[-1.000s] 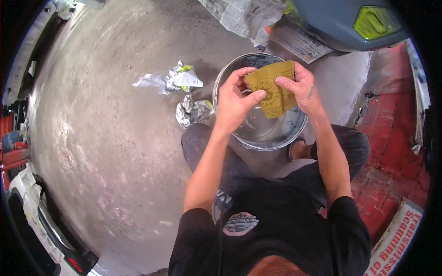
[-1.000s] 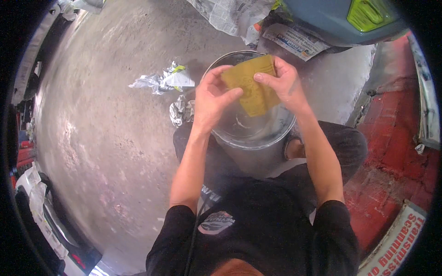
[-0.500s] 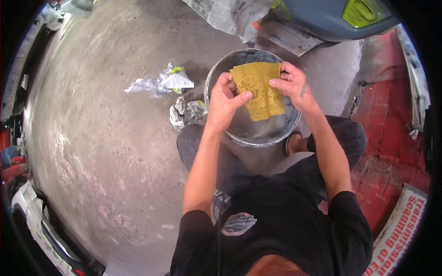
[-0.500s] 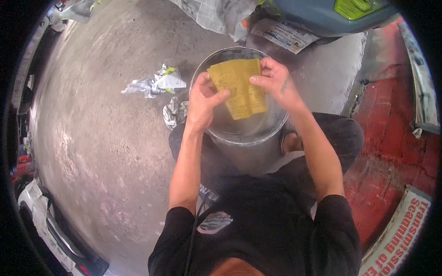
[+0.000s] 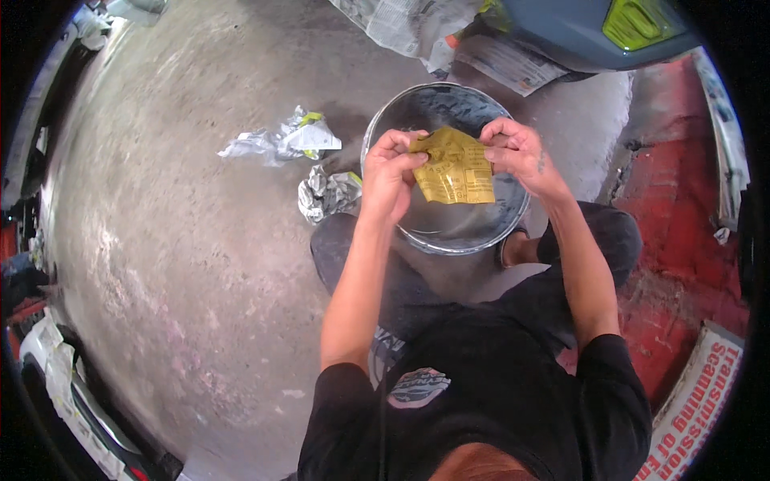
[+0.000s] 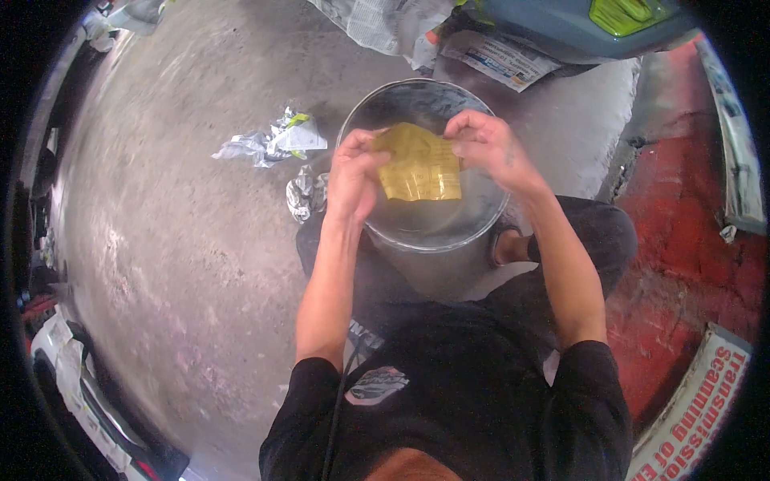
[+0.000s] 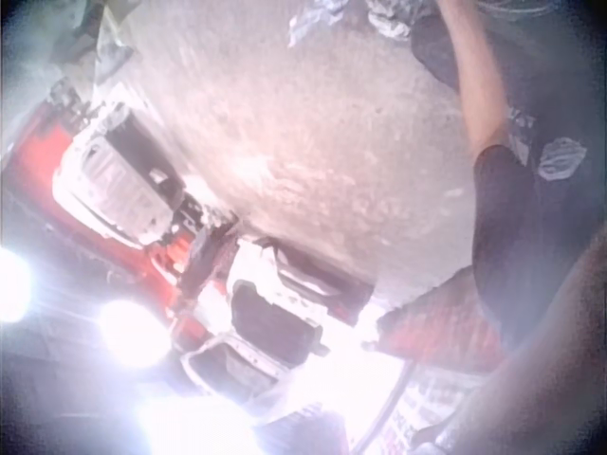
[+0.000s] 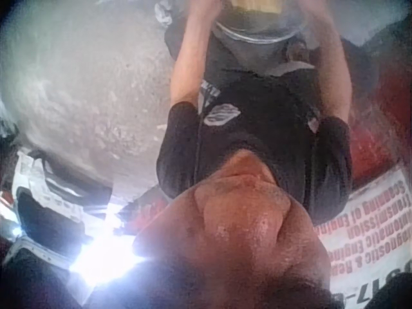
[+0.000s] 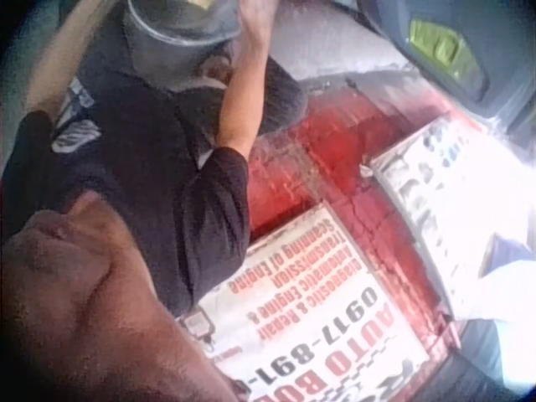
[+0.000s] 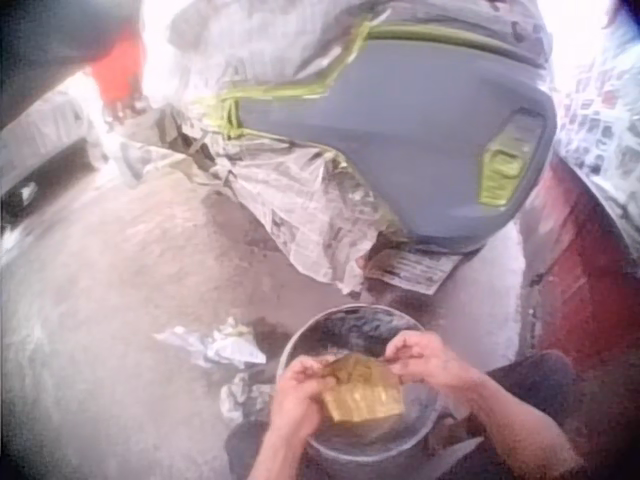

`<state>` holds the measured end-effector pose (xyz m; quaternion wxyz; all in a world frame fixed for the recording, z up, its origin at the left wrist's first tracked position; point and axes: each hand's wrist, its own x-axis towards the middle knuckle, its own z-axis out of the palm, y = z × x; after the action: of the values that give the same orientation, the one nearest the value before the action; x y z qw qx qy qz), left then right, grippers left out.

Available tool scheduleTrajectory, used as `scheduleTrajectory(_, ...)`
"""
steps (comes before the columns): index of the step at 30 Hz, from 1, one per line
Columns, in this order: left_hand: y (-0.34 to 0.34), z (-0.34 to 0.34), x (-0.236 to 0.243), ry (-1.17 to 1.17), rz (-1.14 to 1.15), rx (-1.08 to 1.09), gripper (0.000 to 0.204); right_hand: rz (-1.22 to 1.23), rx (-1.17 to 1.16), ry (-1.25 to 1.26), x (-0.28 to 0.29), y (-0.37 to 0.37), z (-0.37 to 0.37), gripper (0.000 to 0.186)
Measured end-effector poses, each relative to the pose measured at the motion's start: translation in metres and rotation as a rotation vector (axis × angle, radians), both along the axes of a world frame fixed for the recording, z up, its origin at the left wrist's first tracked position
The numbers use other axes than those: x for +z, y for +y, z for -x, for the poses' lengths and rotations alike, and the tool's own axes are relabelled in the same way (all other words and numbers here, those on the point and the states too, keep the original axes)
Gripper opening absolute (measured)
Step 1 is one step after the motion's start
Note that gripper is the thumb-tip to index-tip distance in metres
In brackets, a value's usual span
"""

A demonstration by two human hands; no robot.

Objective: The person wet-sands the body of a car by dipping a sanding block into a bucket of water and rubbing it across the surface.

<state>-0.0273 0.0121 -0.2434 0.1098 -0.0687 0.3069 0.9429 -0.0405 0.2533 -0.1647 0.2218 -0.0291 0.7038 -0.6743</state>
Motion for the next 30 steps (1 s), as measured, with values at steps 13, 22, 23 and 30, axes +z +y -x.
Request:
scheduleTrajectory(13,0.008,0.003,0.007,0.185,0.437,0.028,0.026,-0.424,-0.073,0.290,-0.016,-0.025,0.015,0.025)
scheduleTrajectory(22,-0.004,0.011,-0.003,-0.136,0.056,0.030,0.028,0.007,0.240,0.233,0.021,-0.034,-0.012,0.060)
scheduleTrajectory(23,-0.005,0.012,0.003,-0.158,0.044,-0.004,0.028,-0.047,0.195,0.296,0.013,-0.033,-0.023,0.062)
scheduleTrajectory(30,-0.006,0.017,-0.022,-0.059,-0.025,-0.053,0.032,-0.287,-0.159,0.276,-0.004,-0.040,-0.006,0.027)
